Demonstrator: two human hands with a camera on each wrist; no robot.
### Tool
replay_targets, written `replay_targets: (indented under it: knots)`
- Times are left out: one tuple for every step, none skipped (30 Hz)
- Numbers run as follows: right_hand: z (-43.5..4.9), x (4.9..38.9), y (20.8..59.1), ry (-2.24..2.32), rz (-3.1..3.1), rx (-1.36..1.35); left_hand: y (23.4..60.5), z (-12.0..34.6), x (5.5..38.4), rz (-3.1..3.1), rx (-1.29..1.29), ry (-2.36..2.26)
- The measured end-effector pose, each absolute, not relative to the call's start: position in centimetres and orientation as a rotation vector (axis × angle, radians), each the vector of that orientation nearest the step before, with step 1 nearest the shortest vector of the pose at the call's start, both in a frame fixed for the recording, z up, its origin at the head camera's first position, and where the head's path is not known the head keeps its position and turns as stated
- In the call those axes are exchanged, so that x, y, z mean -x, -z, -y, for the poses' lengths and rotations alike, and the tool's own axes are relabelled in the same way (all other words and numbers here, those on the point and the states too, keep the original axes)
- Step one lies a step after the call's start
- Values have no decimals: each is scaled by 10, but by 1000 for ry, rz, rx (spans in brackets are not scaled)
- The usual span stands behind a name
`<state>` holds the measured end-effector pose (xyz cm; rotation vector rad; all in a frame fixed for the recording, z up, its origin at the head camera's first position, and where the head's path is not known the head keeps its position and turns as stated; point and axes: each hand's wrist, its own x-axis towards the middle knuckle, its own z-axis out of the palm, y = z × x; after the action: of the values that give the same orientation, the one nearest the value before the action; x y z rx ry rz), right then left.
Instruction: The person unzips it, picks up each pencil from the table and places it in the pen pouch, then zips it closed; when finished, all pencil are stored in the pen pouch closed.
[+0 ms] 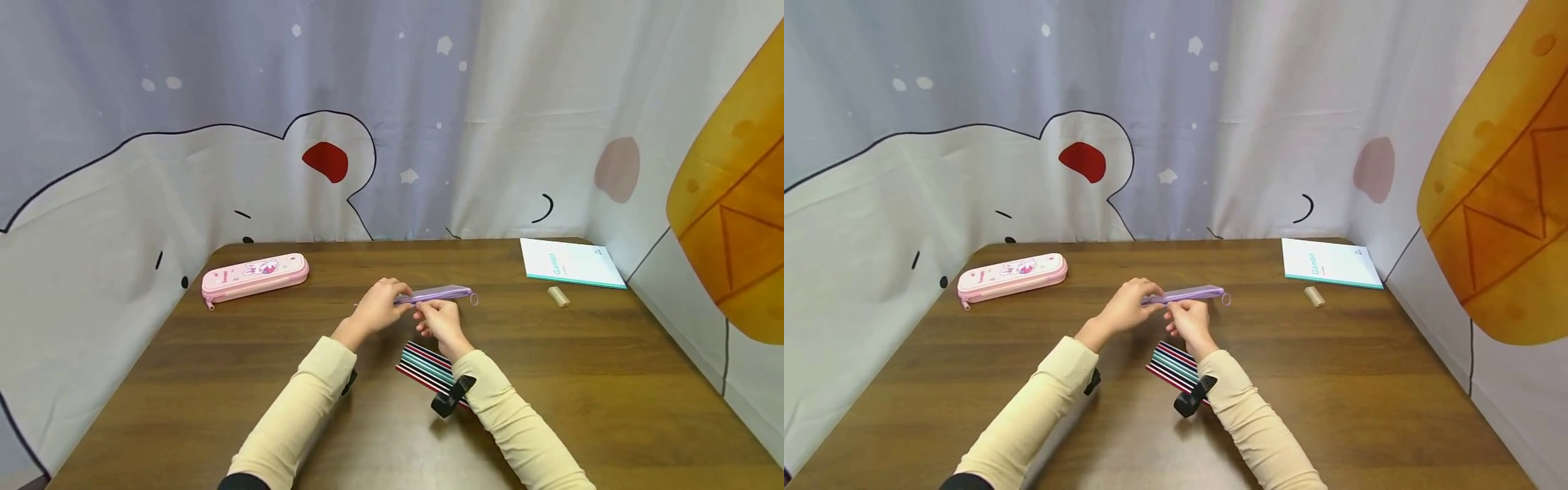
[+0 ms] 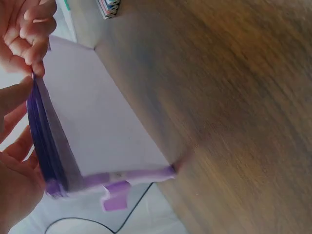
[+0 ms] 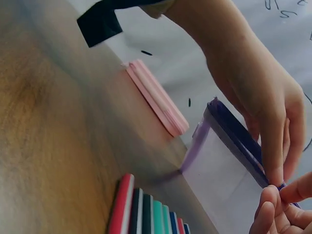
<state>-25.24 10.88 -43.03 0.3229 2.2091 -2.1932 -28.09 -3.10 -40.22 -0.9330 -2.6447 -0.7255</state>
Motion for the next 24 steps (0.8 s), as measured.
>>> replay_targets:
  knots:
    - [-108, 252, 431, 2183, -2217, -317, 402, 30, 281, 2663, 940, 702]
    - [-107, 251, 431, 2174, -2226, -311, 402, 29, 280, 2673, 949, 684]
    - [-106, 251, 431, 2168, -2234, -306, 402, 29, 280, 2680, 956, 671]
    - [-106, 250, 432, 2159, -2243, -299, 401, 29, 280, 2679, 962, 662]
    - [-106, 250, 432, 2153, -2249, -295, 401, 29, 280, 2676, 968, 654]
    - [-106, 249, 432, 2146, -2253, -295, 400, 29, 281, 2676, 972, 649]
    - [-106, 249, 432, 2140, -2255, -298, 398, 29, 281, 2671, 980, 642]
    - [-106, 248, 432, 2131, -2256, -299, 397, 30, 282, 2665, 987, 629]
    - [-106, 247, 432, 2115, -2260, -300, 395, 30, 283, 2665, 989, 619]
    - [-107, 246, 433, 2094, -2267, -302, 392, 31, 284, 2661, 992, 622]
    - [-107, 245, 433, 2072, -2273, -302, 390, 31, 286, 2663, 989, 625]
    - [-108, 244, 433, 2044, -2282, -302, 387, 31, 287, 2667, 984, 636]
    - [-109, 244, 433, 2018, -2287, -301, 384, 31, 289, 2672, 979, 645]
    - [-110, 243, 433, 1987, -2296, -297, 382, 32, 291, 2681, 974, 660]
    - [-111, 242, 434, 1956, -2306, -292, 379, 32, 292, 2693, 968, 686]
    - [-112, 242, 435, 1927, -2317, -285, 377, 32, 293, 2708, 962, 710]
    - [-113, 241, 435, 1900, -2327, -277, 376, 33, 295, 2725, 958, 729]
    - [-114, 241, 436, 1871, -2341, -264, 375, 33, 295, 2740, 958, 749]
    - [-116, 240, 436, 1845, -2355, -245, 374, 33, 296, 2751, 962, 764]
    - [-118, 239, 437, 1811, -2382, -214, 374, 33, 297, 2757, 967, 774]
    - [-120, 237, 436, 1770, -2418, -175, 375, 34, 297, 2762, 967, 787]
    - [-123, 236, 436, 1707, -2484, -113, 376, 34, 297, 2761, 967, 796]
    - [-127, 233, 435, 1626, -2560, -36, 377, 34, 298, 2759, 963, 804]
    - [-132, 230, 434, 1533, -2640, 52, 378, 34, 298, 2758, 955, 817]
